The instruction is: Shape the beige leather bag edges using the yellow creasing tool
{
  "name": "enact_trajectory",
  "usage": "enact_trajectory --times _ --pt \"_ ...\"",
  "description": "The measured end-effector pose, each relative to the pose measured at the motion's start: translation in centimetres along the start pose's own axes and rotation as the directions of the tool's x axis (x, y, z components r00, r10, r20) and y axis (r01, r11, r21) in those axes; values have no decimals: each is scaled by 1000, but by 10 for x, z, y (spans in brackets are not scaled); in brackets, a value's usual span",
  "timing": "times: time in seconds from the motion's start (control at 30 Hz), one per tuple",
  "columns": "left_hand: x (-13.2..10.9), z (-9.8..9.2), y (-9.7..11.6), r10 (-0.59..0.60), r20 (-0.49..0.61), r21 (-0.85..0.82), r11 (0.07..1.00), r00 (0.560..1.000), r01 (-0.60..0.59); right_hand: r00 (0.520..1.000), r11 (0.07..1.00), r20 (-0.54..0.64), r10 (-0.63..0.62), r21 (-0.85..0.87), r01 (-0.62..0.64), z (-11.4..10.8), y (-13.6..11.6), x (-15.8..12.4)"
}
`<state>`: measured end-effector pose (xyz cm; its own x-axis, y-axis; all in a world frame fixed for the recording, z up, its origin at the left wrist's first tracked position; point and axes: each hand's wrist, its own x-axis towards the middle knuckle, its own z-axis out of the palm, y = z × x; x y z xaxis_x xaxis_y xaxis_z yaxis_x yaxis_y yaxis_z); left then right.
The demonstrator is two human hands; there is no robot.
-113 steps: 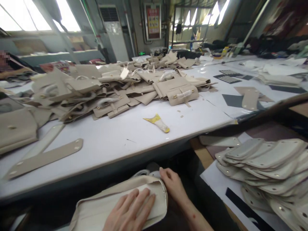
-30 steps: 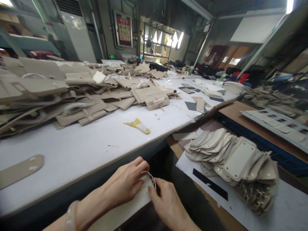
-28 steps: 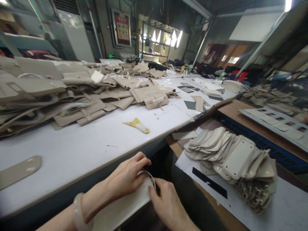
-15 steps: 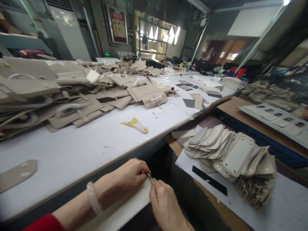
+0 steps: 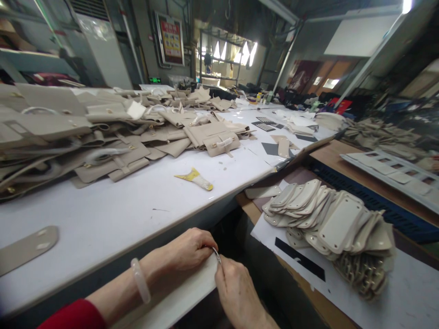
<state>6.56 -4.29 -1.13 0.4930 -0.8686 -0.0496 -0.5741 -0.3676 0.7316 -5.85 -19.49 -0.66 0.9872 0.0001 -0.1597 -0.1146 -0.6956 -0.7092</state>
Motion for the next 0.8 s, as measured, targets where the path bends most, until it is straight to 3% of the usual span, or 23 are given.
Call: enact_trajectory --times 0.27,0.37,0.43,0.53,0.63,0.7,0.8 --pt "-1 1 -2 -5 -25 -24 1000 1000 4 999 997 42 29 -79 -25 -4 0 0" --pt "0 1 -3 -7 -21 -34 999 1000 6 993 997 115 4 78 -13 -13 7 6" --pt "1 1 -3 -13 -20 -38 999 1000 12 988 963 153 37 259 -76 -15 16 11" --pt "0 1 -3 -29 -19 -44 999 999 28 962 756 249 114 606 -247 -11 27 19" --pt "0 1 -2 -50 -16 -52 997 999 49 936 507 347 55 798 -325 0 30 21" --pt "0 1 -2 -65 -9 -62 996 998 64 934 438 355 48 832 -339 7 29 20" --pt "0 -1 -2 -90 15 -85 992 996 91 935 426 342 90 836 -346 12 26 18"
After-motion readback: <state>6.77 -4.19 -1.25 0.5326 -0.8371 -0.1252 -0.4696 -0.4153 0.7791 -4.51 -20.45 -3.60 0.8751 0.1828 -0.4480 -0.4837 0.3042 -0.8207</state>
